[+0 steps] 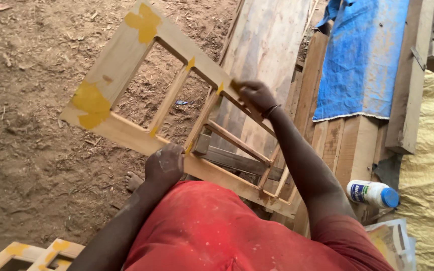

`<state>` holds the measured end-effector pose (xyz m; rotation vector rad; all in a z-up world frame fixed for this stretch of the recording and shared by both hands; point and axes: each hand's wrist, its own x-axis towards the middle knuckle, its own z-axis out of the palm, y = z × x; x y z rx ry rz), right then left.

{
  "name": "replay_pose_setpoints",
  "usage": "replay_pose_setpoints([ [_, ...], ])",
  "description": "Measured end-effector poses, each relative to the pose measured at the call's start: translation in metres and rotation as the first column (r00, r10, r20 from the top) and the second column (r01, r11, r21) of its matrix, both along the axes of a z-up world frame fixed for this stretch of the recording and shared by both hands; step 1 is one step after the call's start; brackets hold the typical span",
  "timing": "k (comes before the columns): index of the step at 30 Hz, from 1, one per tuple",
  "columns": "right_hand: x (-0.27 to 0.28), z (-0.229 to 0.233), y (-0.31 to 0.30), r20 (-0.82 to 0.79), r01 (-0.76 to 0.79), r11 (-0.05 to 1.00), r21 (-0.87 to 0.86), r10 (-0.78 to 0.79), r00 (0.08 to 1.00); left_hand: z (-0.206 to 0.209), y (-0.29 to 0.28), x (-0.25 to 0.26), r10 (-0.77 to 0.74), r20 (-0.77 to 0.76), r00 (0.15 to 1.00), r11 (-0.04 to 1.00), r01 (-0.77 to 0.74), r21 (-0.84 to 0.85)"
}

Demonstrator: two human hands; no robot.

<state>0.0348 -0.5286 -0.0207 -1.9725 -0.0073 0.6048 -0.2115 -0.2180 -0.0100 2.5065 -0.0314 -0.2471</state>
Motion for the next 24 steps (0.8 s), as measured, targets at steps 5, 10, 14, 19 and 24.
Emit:
replay_pose_setpoints([
  [5, 0.038, -0.066, -0.090, 0.593, 0.450, 0.815, -0.365, -0.170, 0.788, -0.011, -0.002, -0.004, 0.030, 0.037, 0.999, 0.999, -0.031, 0.028],
  [10, 0.016, -0.090, -0.100, 0.525, 0.323, 0.760, -0.564, 0.028, 0.851, -0.015, -0.006, -0.005, 0.047, 0.123, 0.991, 0.996, -0.056, 0.074],
  [14, 0.006, -0.098, -0.109, 0.562, 0.261, 0.794, -0.549, 0.118, 0.819, -0.003, -0.014, -0.004, 0.064, -0.026, 0.998, 0.994, -0.062, 0.094],
  [19, 0.021, -0.122, -0.130, 0.533, 0.167, 0.908, -0.383, 0.070, 0.843, 0.005, -0.022, -0.001, 0.049, 0.048, 0.998, 0.989, -0.056, 0.140],
  [24, 0.008, -0.142, -0.135, 0.530, 0.141, 0.953, -0.267, 0.023, 0.847, 0.009, -0.028, 0.000, 0.096, 0.073, 0.993, 0.985, -0.105, 0.137],
])
